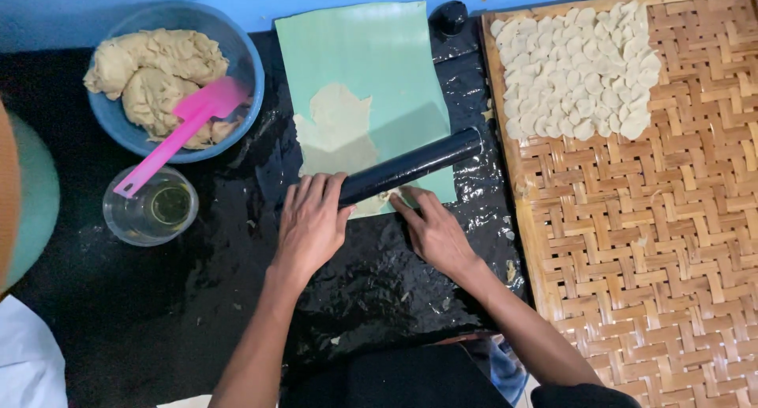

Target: Flattening and rolling out portions of dough using a rolling pin on a flat surface.

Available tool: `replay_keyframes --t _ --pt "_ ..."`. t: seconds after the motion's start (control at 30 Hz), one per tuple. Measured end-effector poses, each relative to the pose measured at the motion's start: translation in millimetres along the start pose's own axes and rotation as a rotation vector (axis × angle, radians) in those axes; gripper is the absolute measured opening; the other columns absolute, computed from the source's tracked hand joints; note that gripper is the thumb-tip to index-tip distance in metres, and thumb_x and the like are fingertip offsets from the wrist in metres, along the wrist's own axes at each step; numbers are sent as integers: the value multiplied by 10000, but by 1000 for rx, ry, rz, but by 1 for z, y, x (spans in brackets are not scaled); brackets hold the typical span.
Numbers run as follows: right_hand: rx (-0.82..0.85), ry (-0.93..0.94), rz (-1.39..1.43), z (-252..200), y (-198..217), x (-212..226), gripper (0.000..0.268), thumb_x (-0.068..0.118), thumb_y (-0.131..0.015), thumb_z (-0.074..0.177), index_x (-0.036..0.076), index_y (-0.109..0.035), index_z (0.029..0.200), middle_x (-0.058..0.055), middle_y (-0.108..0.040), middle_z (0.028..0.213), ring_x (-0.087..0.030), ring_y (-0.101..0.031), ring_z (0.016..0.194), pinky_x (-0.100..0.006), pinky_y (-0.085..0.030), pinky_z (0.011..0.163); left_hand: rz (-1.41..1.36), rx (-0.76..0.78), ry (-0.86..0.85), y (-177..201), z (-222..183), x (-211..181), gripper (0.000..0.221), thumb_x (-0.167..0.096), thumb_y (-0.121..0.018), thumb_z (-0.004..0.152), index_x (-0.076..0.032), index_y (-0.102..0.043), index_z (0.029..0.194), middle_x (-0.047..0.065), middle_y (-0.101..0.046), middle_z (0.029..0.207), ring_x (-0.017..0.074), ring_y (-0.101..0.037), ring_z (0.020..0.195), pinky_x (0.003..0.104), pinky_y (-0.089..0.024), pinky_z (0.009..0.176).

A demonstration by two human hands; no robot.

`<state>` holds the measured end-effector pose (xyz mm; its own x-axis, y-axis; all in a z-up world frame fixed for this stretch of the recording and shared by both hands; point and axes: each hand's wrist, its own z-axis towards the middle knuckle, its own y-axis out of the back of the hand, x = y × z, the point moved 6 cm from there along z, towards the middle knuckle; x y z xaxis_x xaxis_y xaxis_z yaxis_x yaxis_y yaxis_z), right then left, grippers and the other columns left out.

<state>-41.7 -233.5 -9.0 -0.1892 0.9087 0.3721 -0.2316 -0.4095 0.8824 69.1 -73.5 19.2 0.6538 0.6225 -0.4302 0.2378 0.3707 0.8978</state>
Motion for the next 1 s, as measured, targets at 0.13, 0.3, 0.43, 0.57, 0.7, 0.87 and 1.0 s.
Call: replay_keyframes --t 0.13,0.3,0.43,0.57,0.7,0.87,1.0 --pt "-29 13 -37 2 7 10 570 -38 -626 839 3 -558 1404 -207 -580 1334 -384 -571 1209 -451 -521 992 23 -45 -39 6 1 -5 516 -214 -749 862 -13 -574 1304 144 -618 1148 317 -562 1110 461 -430 954" --pt "-57 -19 89 -3 18 10 449 -43 -620 868 -35 -586 1316 -209 -582 1350 -379 -606 1207 -451 -542 1001 49 -31 -55 3 -1 -8 512 -200 -752 863 -23 -581 1312 131 -616 1097 315 -564 1080 459 -432 941" --pt "-81 -82 131 -7 28 -11 360 -26 -633 895 10 -618 1253 -170 -604 1319 -346 -649 1149 -412 -575 948 115 -30 -113 0 1 -11 542 -194 -740 858 -34 -570 1347 131 -616 1111 307 -564 1069 455 -436 943" --pt "-176 -148 22 28 54 -28 286 61 -637 993 50 -633 1279 -139 -617 1308 -326 -627 1175 -417 -545 978 116 -37 -165 -11 1 -12 547 -182 -695 913 -112 -563 1439 116 -619 1112 290 -563 1049 449 -434 902" --pt "-84 -129 -149 40 31 -51 443 254 -563 1056 -3 -561 1416 -237 -525 1469 -398 -484 1362 -487 -403 1108 144 -6 -158 -28 0 -5 547 -160 -672 915 -113 -563 1450 131 -616 1109 295 -565 1038 464 -434 892" --pt "-51 -145 -185 23 15 -52 584 322 -451 1093 -65 -419 1530 -264 -434 1581 -408 -403 1477 -509 -311 1195 256 -89 -199 -26 -15 -15 627 -47 -623 884 -148 -541 1497 136 -611 1180 312 -568 1091 467 -444 964" --pt "-87 -154 -182 11 12 -53 631 327 -437 1090 -94 -350 1552 -286 -400 1605 -418 -391 1495 -522 -293 1214 213 -151 -214 -29 -24 -23 651 -26 -594 894 -159 -517 1527 159 -599 1249 333 -564 1147 493 -431 1006"
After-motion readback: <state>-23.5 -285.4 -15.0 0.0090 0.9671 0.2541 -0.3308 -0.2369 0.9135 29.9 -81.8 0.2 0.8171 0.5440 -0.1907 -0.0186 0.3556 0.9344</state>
